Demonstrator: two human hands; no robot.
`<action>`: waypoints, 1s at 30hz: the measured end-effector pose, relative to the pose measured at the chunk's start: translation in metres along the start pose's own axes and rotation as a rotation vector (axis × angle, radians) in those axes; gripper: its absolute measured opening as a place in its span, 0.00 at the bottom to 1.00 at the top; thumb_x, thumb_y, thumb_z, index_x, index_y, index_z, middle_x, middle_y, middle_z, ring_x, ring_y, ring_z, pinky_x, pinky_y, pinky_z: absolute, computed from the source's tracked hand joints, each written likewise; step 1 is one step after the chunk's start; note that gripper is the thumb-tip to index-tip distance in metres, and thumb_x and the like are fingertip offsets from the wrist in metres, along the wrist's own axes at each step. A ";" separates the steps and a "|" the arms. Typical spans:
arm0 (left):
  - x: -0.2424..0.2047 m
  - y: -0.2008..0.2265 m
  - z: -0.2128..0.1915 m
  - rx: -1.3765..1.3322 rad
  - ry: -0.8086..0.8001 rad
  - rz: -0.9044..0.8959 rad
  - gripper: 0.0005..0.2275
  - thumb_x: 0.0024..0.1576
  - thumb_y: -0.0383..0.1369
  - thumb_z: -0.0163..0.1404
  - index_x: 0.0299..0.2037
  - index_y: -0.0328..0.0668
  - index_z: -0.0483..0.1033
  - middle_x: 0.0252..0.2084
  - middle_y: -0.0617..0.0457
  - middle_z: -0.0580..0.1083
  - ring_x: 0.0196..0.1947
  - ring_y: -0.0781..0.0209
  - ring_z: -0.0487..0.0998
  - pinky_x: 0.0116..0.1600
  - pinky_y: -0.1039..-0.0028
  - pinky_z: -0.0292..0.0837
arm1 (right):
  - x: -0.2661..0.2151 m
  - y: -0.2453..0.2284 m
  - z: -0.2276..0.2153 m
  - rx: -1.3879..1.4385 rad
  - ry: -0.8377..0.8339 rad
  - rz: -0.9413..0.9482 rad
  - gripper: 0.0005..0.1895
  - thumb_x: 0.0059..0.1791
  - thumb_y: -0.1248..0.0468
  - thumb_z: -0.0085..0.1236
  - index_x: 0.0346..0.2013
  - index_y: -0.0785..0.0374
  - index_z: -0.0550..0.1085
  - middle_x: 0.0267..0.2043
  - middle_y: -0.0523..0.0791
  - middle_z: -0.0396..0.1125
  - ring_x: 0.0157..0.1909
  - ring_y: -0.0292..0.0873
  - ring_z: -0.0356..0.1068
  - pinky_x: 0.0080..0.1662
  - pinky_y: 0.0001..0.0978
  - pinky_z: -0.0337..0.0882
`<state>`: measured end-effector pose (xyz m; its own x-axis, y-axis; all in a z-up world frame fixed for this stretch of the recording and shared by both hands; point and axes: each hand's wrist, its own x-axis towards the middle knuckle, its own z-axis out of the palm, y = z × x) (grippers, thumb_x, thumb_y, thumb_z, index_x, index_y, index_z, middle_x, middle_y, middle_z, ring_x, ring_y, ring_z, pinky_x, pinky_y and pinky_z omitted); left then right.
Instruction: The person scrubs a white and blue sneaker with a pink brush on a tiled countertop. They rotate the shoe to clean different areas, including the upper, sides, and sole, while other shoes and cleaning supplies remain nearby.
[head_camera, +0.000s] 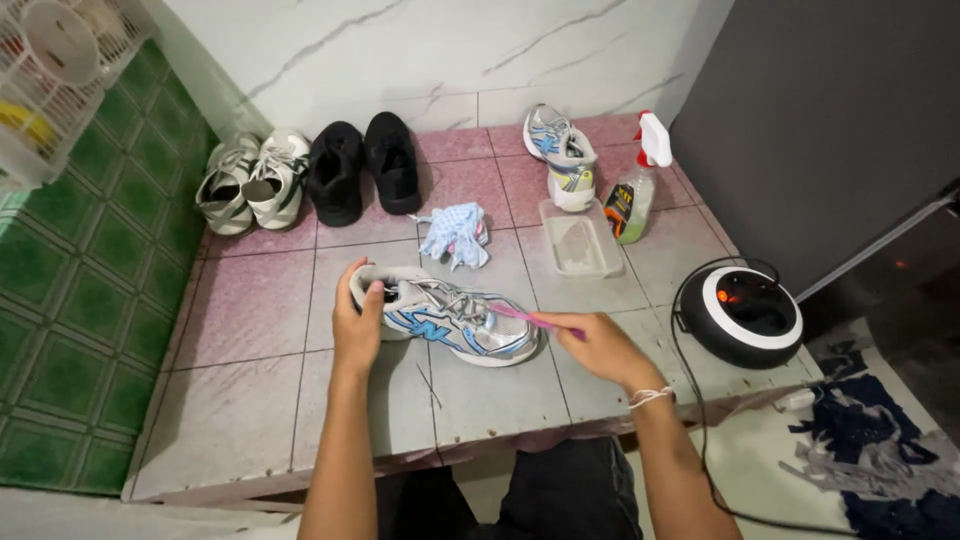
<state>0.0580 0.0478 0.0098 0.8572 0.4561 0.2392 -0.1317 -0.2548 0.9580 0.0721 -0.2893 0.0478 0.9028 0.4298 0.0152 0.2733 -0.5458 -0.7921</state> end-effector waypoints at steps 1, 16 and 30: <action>0.000 -0.005 -0.001 0.002 0.006 0.005 0.22 0.62 0.38 0.47 0.67 0.49 0.66 0.62 0.42 0.71 0.65 0.46 0.68 0.69 0.56 0.61 | 0.002 -0.006 -0.004 0.001 -0.001 -0.008 0.24 0.48 0.70 0.46 0.55 0.51 0.79 0.54 0.48 0.75 0.58 0.51 0.73 0.57 0.43 0.71; 0.025 -0.048 0.011 0.187 0.175 0.017 0.15 0.64 0.49 0.48 0.55 0.58 0.72 0.51 0.50 0.77 0.56 0.47 0.76 0.61 0.57 0.69 | -0.012 -0.055 -0.001 -0.256 0.017 0.087 0.25 0.51 0.65 0.45 0.60 0.41 0.75 0.50 0.45 0.76 0.51 0.49 0.76 0.52 0.38 0.74; -0.005 -0.028 0.007 0.076 0.103 0.001 0.25 0.61 0.39 0.49 0.67 0.40 0.61 0.65 0.31 0.65 0.69 0.35 0.61 0.73 0.50 0.53 | -0.019 -0.072 0.011 -0.268 0.028 0.201 0.24 0.53 0.63 0.42 0.62 0.43 0.73 0.54 0.45 0.74 0.57 0.47 0.74 0.55 0.40 0.72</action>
<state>0.0608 0.0463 -0.0193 0.8010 0.5400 0.2587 -0.0909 -0.3174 0.9439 0.0313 -0.2503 0.0975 0.9552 0.2766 -0.1056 0.1630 -0.7891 -0.5923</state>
